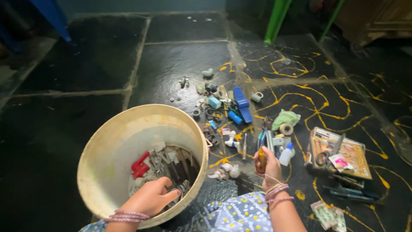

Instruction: The person sits on the floor and handles small metal parts, repeatedly picking them up, inspecting them, and placing them into a plastic bag. Later, the person moves a bucket and transfers various hardware items from the floor into the bucket.

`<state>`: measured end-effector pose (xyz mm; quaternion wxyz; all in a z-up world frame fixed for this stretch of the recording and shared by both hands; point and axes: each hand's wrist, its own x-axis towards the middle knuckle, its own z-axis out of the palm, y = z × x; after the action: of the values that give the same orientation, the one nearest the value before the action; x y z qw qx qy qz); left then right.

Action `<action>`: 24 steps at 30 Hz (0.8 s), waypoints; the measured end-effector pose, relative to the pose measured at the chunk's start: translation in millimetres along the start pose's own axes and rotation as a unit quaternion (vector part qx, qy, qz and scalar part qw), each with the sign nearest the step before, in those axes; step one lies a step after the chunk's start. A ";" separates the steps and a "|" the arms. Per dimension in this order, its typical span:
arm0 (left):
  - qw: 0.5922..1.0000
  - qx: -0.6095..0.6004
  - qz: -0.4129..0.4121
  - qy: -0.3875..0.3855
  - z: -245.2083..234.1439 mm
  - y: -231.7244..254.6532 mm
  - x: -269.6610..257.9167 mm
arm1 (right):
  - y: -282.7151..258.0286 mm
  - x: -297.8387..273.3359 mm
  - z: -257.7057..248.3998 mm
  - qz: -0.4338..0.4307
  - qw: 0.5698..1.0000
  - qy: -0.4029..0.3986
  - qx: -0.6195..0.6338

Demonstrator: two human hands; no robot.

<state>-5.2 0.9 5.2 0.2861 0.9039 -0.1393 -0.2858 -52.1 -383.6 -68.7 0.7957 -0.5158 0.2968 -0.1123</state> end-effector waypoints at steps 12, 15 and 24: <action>1.000 0.001 -0.006 -0.013 0.8 -0.1 2.3 | 1.0 -4.2 3.8 -0.002 0.999 -0.032 0.020; 1.000 -0.009 -0.005 -0.011 1.8 -1.5 3.0 | -2.4 -5.8 4.9 0.000 0.999 -0.036 0.028; 1.000 -0.009 -0.002 -0.006 2.3 -1.0 2.1 | -2.4 -8.9 5.0 -0.004 1.000 0.006 -0.027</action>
<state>-4.8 -0.2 2.2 0.2932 0.8996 -0.1370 -0.2932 -55.9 -376.6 -61.9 0.7792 -0.5376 0.3024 -0.1111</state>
